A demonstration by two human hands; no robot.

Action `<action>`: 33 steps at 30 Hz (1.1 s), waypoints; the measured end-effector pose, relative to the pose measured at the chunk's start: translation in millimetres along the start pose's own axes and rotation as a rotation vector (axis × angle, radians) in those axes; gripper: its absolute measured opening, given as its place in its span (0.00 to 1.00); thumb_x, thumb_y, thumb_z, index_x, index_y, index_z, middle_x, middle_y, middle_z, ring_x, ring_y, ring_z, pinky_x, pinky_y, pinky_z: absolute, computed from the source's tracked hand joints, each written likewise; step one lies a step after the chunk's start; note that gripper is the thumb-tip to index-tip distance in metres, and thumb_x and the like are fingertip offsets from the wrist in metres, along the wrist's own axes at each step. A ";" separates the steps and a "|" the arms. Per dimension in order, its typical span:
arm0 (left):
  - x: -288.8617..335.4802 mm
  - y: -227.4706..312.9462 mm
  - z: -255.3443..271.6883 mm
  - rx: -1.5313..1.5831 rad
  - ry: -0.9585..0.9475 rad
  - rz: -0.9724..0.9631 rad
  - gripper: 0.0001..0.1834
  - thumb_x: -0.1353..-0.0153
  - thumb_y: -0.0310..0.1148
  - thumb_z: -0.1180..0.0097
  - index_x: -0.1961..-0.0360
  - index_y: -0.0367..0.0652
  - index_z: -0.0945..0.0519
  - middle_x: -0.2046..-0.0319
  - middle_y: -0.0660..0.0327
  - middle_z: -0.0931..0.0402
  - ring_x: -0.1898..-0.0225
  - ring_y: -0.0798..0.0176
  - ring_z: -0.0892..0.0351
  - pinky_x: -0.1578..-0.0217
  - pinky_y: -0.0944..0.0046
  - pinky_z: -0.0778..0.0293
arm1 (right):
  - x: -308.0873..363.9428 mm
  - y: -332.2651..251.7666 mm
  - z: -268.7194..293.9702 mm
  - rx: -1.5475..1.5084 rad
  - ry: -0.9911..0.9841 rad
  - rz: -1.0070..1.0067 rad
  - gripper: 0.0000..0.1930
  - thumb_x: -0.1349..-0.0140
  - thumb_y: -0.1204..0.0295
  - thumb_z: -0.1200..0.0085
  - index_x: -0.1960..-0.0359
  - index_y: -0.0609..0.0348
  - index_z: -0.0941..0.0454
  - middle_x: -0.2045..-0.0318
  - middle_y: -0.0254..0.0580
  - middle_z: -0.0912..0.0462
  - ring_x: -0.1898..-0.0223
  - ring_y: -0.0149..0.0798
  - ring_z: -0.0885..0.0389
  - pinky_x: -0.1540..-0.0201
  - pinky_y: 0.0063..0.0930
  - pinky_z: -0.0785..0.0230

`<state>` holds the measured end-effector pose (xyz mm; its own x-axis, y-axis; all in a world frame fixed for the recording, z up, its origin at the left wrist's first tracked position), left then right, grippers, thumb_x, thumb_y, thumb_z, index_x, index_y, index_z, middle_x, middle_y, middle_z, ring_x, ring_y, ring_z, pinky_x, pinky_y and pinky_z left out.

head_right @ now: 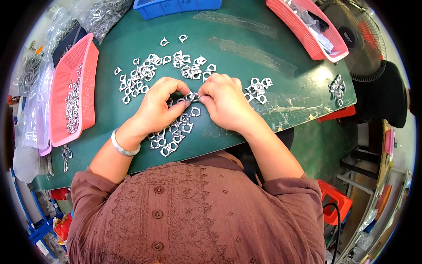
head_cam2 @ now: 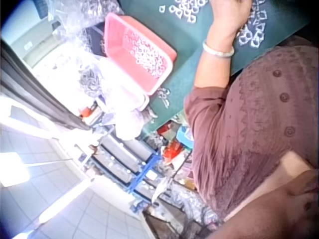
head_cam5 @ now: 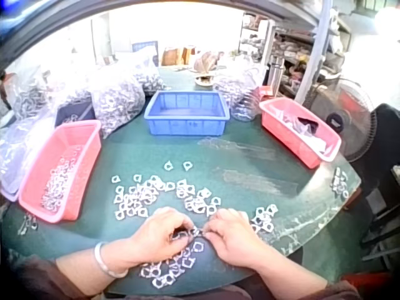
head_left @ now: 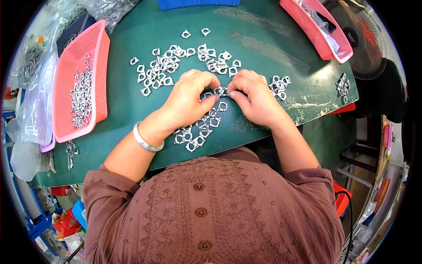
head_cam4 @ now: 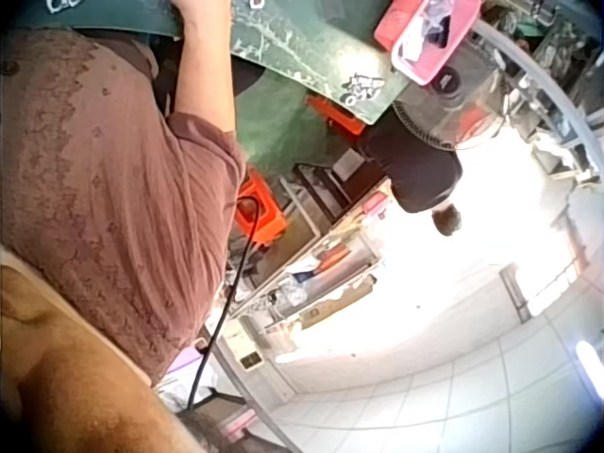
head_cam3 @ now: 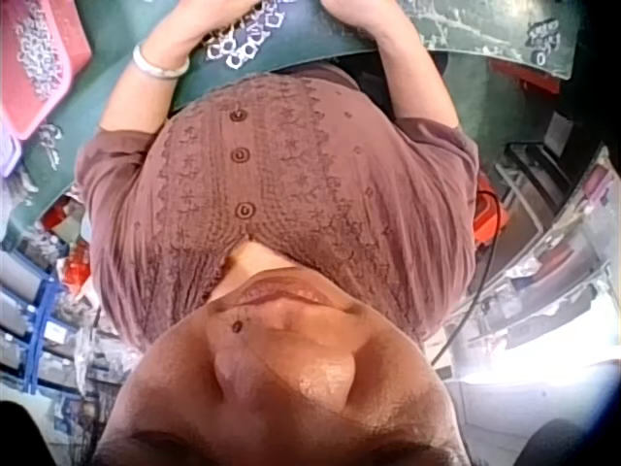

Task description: The person sorts small metal clips from a central pile on a green table into plastic trays on the left and right by hand.

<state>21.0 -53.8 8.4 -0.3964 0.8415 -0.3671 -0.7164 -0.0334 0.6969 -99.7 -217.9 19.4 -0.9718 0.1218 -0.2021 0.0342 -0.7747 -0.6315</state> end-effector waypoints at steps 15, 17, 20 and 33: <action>0.2 -3.4 2.0 0.167 -0.018 0.014 0.17 0.44 0.24 0.38 0.51 0.40 0.18 0.60 0.57 0.19 0.55 0.59 0.22 0.54 0.61 0.26 | -5.7 2.7 8.2 -0.394 -0.030 -0.229 0.06 0.38 0.76 0.45 0.65 0.66 0.18 0.66 0.45 0.19 0.63 0.41 0.18 0.59 0.31 0.27; -0.6 -3.4 2.3 0.162 -0.032 0.025 0.14 0.43 0.24 0.39 0.54 0.39 0.17 0.58 0.57 0.19 0.54 0.58 0.23 0.53 0.60 0.27 | -6.3 2.3 8.0 -0.387 -0.032 -0.270 0.06 0.39 0.76 0.44 0.66 0.65 0.18 0.66 0.45 0.19 0.62 0.42 0.18 0.57 0.32 0.28; -0.2 -6.3 0.4 0.095 -0.048 -0.030 0.15 0.44 0.23 0.39 0.54 0.40 0.17 0.59 0.57 0.19 0.55 0.55 0.23 0.52 0.59 0.27 | -5.5 4.0 4.3 -0.306 -0.039 -0.289 0.06 0.41 0.74 0.43 0.67 0.63 0.17 0.66 0.45 0.18 0.61 0.45 0.20 0.55 0.35 0.30; 0.4 -0.3 -5.8 -0.172 -0.060 -0.085 0.16 0.47 0.21 0.41 0.56 0.42 0.16 0.63 0.57 0.26 0.57 0.52 0.28 0.52 0.57 0.32 | 4.3 -1.3 15.7 0.035 0.149 -0.194 0.08 0.41 0.80 0.48 0.62 0.62 0.17 0.66 0.49 0.20 0.59 0.53 0.22 0.54 0.40 0.29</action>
<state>17.7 -56.6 4.5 -0.2995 0.8754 -0.3794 -0.8352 -0.0483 0.5478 -107.6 -226.1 31.1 -0.9142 0.3584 -0.1890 -0.1605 -0.7486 -0.6433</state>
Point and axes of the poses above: each hand's wrist, its own x-axis away from the middle knuckle, its own z-axis out of the back of the hand, y = z × x, the point moved 1 cm from there along -x, towards the middle knuckle
